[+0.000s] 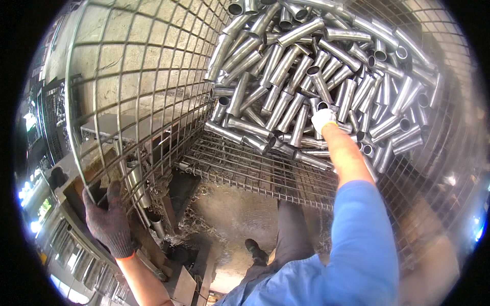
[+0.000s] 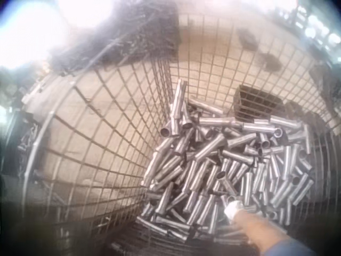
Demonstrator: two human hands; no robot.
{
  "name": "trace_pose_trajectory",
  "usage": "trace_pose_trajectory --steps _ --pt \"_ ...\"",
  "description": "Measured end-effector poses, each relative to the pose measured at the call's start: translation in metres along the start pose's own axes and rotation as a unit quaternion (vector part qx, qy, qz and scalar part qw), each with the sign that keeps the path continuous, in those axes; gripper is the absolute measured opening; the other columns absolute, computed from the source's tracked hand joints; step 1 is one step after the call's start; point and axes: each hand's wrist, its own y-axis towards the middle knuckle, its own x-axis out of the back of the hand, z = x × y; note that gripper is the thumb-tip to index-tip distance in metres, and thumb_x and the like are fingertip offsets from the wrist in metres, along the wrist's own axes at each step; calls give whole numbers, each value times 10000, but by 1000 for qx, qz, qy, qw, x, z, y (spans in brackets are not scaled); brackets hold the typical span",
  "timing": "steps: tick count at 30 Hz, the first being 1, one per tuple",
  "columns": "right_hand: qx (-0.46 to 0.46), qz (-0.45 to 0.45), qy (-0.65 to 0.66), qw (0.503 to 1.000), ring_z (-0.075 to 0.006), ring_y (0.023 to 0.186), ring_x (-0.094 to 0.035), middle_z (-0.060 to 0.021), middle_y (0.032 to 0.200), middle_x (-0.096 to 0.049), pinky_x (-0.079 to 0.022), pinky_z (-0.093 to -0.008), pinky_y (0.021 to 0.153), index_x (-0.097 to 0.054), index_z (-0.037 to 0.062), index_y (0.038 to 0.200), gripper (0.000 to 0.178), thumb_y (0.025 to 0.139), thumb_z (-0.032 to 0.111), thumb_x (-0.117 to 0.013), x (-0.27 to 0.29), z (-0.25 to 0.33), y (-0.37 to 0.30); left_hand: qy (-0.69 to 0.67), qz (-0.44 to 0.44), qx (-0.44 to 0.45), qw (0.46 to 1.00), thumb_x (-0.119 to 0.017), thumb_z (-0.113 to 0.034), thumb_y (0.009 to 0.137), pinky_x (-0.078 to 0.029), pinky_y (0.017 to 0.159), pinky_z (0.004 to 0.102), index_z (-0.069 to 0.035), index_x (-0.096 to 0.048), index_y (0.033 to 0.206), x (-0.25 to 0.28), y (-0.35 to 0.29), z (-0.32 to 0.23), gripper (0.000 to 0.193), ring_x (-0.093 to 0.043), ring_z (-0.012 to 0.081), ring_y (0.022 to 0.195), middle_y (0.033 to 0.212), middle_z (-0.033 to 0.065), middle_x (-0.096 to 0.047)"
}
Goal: The person repeatedly picks metal tubes from a wire basket, inserts them into a lathe chuck, operates the machine, removes the processed tubes, and places them into a collection bin. The cycle repeats continuously throughout the clip.
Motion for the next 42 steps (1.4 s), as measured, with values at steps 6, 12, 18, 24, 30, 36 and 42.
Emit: trace_pose_trajectory --steps 6,12,18,24,30,36,42 --pt "122 30 -35 992 -372 910 -768 -191 977 -777 -622 -474 814 -818 71 1011 255 868 243 -695 146 14 -104 91 54 19 994 -816 -502 899 -612 753 475 -185 -646 1362 3 9 2 587 -782 347 891 1083 93 -802" --pt "233 -156 516 810 -250 1112 -733 -156 1179 -753 -603 -393 913 -776 39 997 287 912 311 -817 244 85 -292 -291 -91 -405 862 -938 -510 754 -363 1268 523 4 -352 1626 -2 -68 -49 1169 -404 403 1544 1662 223 -418" --pt "42 -202 375 904 -340 1007 -759 -220 1170 -730 -620 -463 903 -757 94 1275 499 867 376 -812 158 40 -183 -249 579 -121 767 -872 -611 771 -603 948 451 -76 -605 1440 -94 -188 3 898 -767 329 1072 1187 206 -770" --pt "-211 -181 134 951 -453 985 -748 -218 1148 -739 -602 -551 873 -695 46 1237 441 1038 415 -558 12 -9 9 -123 671 155 715 -914 -595 747 -601 824 419 -25 -682 1259 -125 -300 119 801 -764 284 864 956 178 -770" --pt "-23 -115 27 993 -407 1014 -745 -236 1081 -729 -604 -515 897 -729 31 1082 302 1038 252 -529 7 -39 0 34 729 133 670 -799 -791 706 -575 962 497 -7 -715 1259 -129 -428 205 964 -731 462 1115 1141 273 -766" --pt "-217 -252 294 896 -330 979 -743 -199 1036 -729 -617 -446 812 -641 14 1227 463 839 206 -807 66 -46 -142 -31 734 263 626 -845 -706 707 -614 820 448 -26 -751 1128 -105 -489 237 805 -791 313 829 874 153 -794" --pt "63 6 732 679 -278 857 -744 -163 1042 -743 -629 -383 757 -603 -41 1334 590 829 136 -851 132 35 -337 -146 599 403 677 -915 -449 765 -601 601 393 51 -714 1037 -62 -564 290 604 -738 216 633 773 131 -747"
